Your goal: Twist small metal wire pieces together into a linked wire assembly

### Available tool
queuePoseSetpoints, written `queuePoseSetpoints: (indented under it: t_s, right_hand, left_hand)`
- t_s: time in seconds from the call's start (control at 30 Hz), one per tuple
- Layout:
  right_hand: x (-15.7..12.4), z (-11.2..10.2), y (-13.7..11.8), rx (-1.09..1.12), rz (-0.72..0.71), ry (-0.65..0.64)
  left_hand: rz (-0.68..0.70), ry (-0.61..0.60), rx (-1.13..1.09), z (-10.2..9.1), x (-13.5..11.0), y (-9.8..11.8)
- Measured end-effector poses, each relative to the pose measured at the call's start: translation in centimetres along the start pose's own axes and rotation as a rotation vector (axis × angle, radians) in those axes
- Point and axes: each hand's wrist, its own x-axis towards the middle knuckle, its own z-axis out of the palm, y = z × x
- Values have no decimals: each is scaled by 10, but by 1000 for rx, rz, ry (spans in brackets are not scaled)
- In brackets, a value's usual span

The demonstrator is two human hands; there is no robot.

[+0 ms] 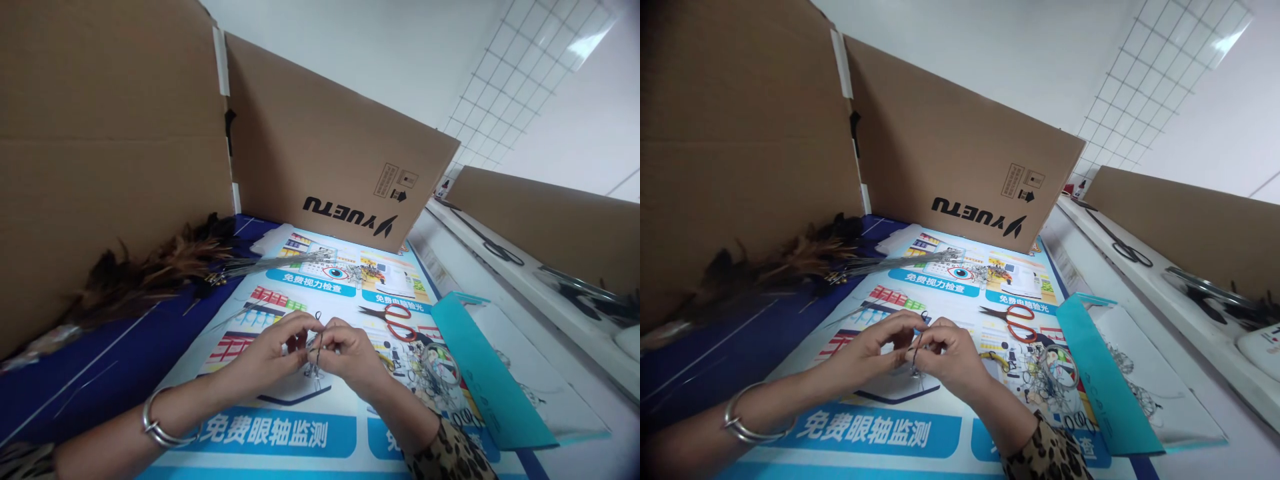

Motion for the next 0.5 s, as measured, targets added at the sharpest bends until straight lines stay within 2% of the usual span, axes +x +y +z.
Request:
queuePoseSetpoints:
  t_s: [0.13, 0.23, 0.4, 0.5]
  right_hand:
    - [0, -1, -1, 45, 68, -65]
    - [-1, -4, -4, 40, 85, -96]
    - [-1, -6, -3, -19, 105, -137]
    - [-1, -4, 0, -19, 122, -141]
  left_hand:
    - [157, 64, 119, -1, -4, 2]
    - [290, -3, 152, -4, -6, 7]
    - [373, -134, 285, -12, -4, 7]
    - [547, -152, 471, -19, -4, 5]
